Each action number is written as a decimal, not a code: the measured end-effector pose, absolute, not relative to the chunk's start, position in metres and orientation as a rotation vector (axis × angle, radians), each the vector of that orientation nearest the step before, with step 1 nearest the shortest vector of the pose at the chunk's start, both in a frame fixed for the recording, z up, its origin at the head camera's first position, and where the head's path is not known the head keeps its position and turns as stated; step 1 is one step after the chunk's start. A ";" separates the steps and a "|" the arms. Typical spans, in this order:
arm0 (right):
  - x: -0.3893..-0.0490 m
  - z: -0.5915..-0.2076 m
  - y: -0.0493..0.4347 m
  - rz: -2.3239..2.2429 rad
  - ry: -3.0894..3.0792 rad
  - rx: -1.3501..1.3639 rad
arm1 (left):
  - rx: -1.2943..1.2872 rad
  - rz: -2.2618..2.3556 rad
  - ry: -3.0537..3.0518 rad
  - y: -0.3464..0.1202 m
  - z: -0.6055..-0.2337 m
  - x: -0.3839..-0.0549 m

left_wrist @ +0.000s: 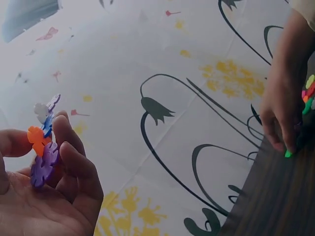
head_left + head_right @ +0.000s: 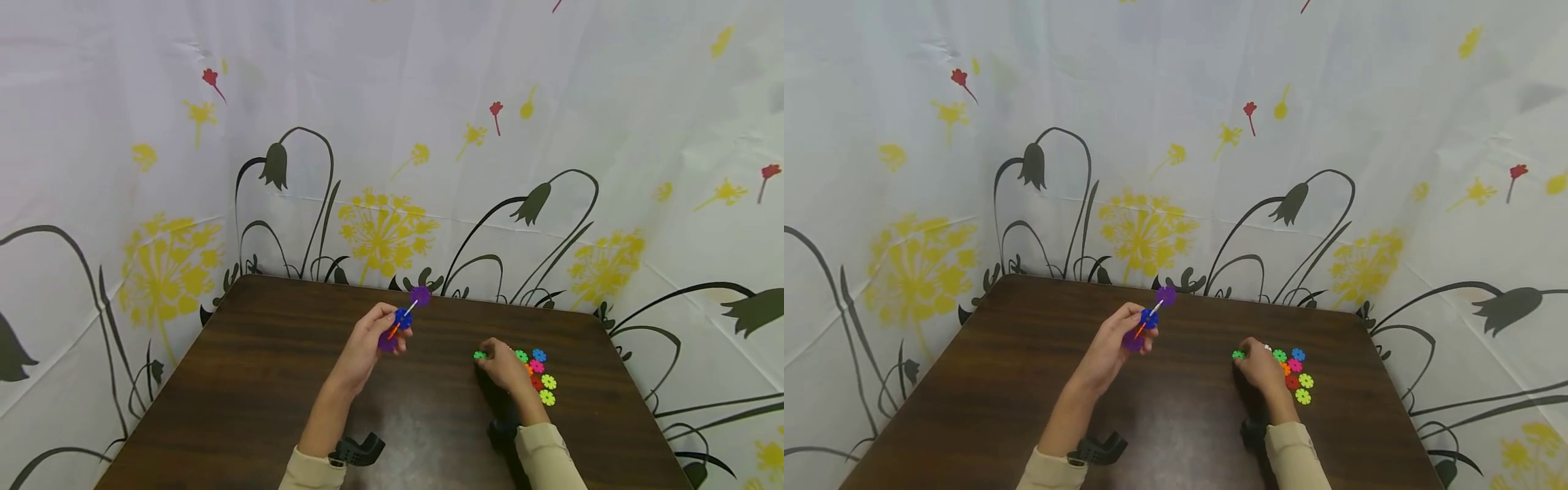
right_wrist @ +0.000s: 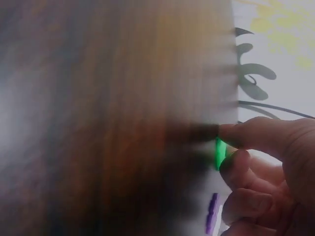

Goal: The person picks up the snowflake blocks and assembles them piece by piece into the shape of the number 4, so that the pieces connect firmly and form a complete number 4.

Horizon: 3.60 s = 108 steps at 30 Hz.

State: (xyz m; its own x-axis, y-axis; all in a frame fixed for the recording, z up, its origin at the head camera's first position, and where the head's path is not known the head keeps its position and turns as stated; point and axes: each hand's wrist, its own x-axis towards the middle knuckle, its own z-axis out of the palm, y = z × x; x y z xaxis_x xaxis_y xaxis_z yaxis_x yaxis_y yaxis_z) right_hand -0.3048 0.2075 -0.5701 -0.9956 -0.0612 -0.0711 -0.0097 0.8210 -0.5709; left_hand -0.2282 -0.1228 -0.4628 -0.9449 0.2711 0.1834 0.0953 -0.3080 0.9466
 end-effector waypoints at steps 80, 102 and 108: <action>-0.277 -0.505 0.224 -1.144 3.014 -0.135 | 0.758 2.069 2.715 -0.123 -0.463 -0.189; -0.290 -0.552 0.242 -0.740 2.910 0.187 | 0.704 1.986 2.768 -0.148 -0.469 -0.182; -0.283 -0.552 0.245 -0.736 2.899 0.221 | 0.713 1.958 2.768 -0.146 -0.468 -0.183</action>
